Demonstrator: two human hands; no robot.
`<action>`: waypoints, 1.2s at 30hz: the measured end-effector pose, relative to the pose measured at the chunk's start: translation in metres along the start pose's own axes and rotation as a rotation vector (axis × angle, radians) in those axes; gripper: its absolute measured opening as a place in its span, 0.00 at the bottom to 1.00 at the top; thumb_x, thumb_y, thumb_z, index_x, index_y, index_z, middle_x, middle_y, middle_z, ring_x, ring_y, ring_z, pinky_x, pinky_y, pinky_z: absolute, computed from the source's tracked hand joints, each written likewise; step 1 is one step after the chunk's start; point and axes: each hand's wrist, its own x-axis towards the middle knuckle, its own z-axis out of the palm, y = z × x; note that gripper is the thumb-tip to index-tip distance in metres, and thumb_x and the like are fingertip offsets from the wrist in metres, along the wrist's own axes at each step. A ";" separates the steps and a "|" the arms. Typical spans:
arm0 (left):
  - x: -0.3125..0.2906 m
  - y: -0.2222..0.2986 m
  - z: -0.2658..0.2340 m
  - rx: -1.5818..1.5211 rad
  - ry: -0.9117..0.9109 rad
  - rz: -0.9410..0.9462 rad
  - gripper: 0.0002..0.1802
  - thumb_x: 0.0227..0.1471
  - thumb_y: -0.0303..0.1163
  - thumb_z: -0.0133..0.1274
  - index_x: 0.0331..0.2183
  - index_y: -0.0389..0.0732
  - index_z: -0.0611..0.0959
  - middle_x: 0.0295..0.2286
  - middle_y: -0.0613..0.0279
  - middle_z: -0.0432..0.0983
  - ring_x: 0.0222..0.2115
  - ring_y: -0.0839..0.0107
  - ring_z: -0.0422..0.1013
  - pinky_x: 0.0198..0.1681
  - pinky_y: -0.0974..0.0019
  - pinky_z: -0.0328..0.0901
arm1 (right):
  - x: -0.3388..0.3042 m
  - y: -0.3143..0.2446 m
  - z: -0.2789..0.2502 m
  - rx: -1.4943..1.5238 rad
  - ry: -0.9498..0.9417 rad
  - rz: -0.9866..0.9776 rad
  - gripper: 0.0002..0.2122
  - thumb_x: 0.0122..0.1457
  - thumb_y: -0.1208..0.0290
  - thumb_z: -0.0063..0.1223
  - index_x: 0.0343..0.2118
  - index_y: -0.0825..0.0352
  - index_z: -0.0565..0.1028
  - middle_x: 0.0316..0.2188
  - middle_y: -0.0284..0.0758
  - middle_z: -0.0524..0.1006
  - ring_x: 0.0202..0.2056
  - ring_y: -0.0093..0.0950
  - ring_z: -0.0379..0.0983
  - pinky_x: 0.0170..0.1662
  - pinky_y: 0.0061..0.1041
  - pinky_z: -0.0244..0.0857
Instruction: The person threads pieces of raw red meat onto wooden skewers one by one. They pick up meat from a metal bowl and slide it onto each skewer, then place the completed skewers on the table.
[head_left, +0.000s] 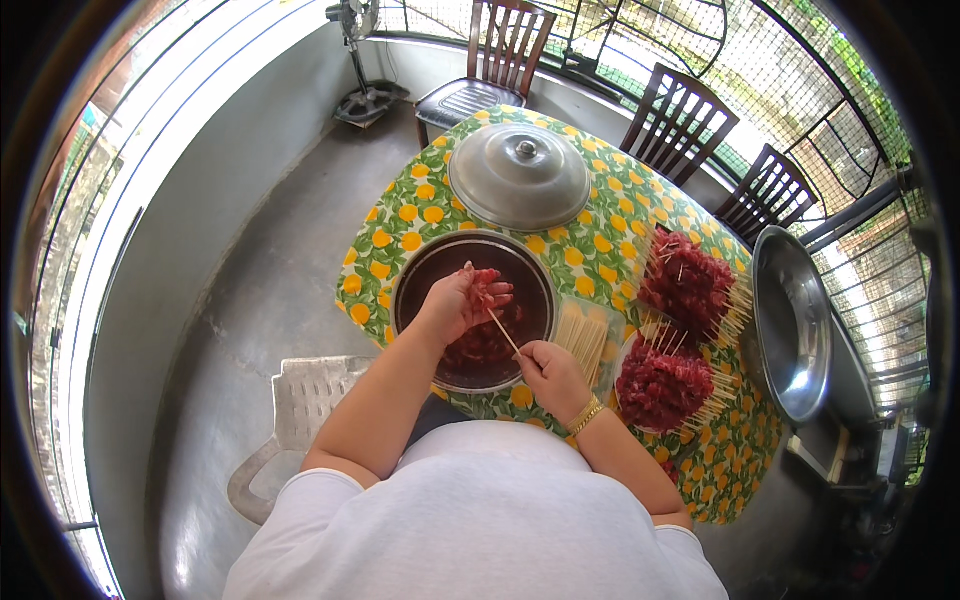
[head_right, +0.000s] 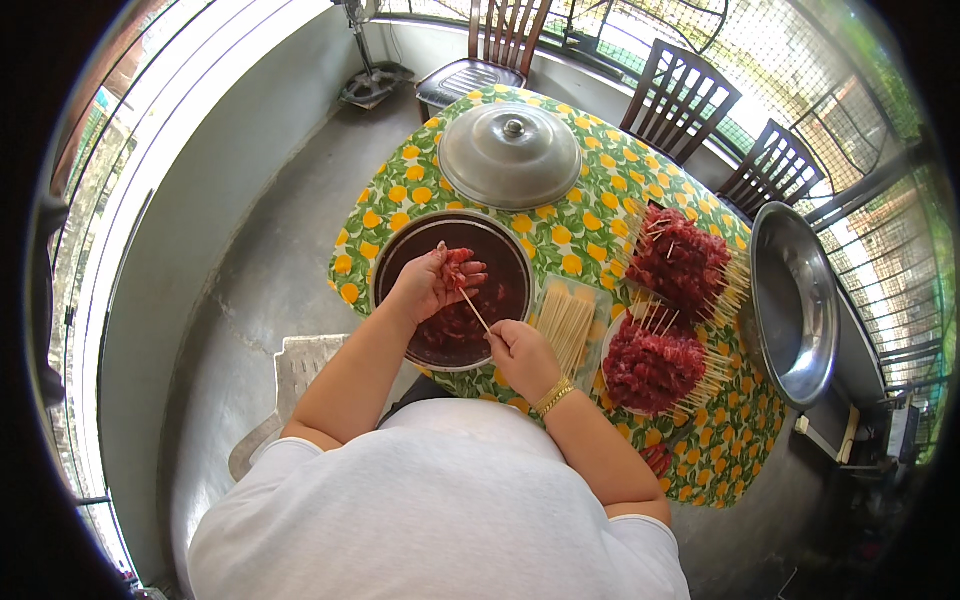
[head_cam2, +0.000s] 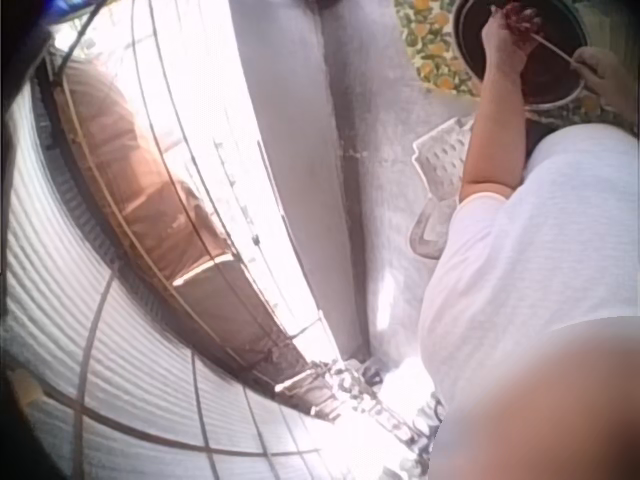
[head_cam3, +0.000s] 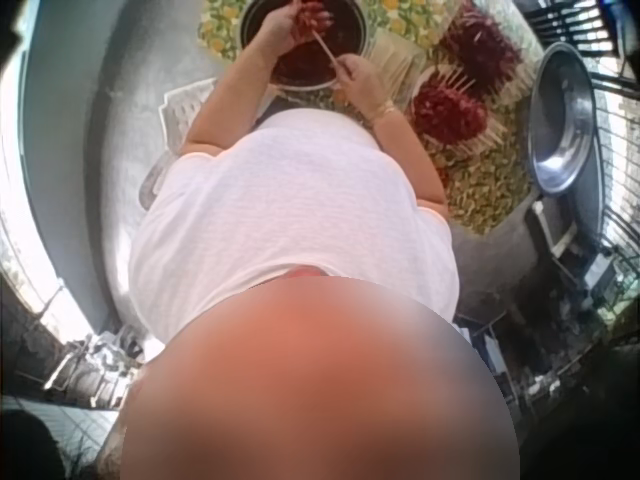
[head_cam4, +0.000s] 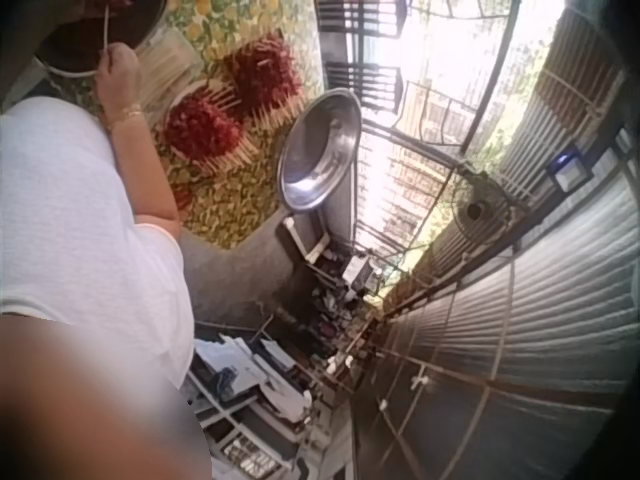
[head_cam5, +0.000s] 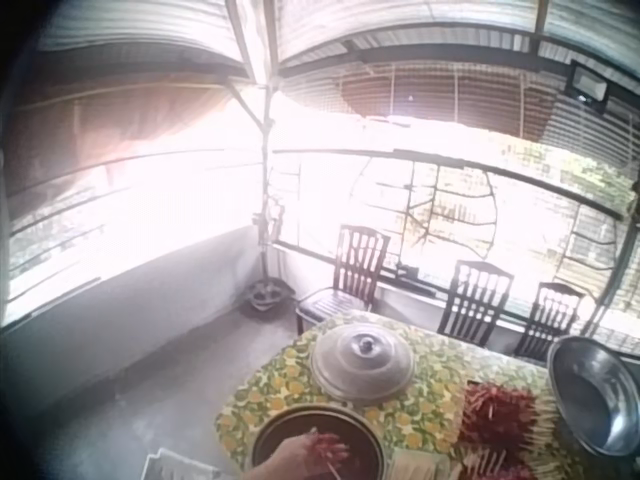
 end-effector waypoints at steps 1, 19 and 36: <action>0.001 -0.002 0.001 0.003 0.021 0.031 0.22 0.68 0.46 0.35 0.41 0.38 0.75 0.40 0.45 0.79 0.39 0.57 0.77 0.44 0.53 0.73 | 0.000 -0.001 0.000 0.006 -0.004 -0.001 0.06 0.60 0.72 0.53 0.33 0.71 0.76 0.27 0.44 0.76 0.31 0.40 0.74 0.35 0.33 0.67; 0.006 -0.032 0.012 -0.256 0.240 0.141 0.19 0.68 0.40 0.35 0.32 0.40 0.74 0.24 0.57 0.74 0.34 0.49 0.77 0.47 0.44 0.71 | -0.003 -0.003 0.023 0.030 0.053 0.057 0.07 0.61 0.71 0.51 0.33 0.70 0.75 0.27 0.47 0.76 0.32 0.44 0.74 0.36 0.37 0.67; -0.001 -0.024 0.003 -0.413 0.147 -0.084 0.28 0.68 0.48 0.27 0.46 0.37 0.75 0.46 0.44 0.74 0.43 0.52 0.74 0.53 0.40 0.66 | 0.018 0.012 0.034 0.433 -0.051 0.285 0.09 0.66 0.70 0.48 0.35 0.69 0.77 0.20 0.27 0.70 0.22 0.17 0.64 0.27 0.20 0.61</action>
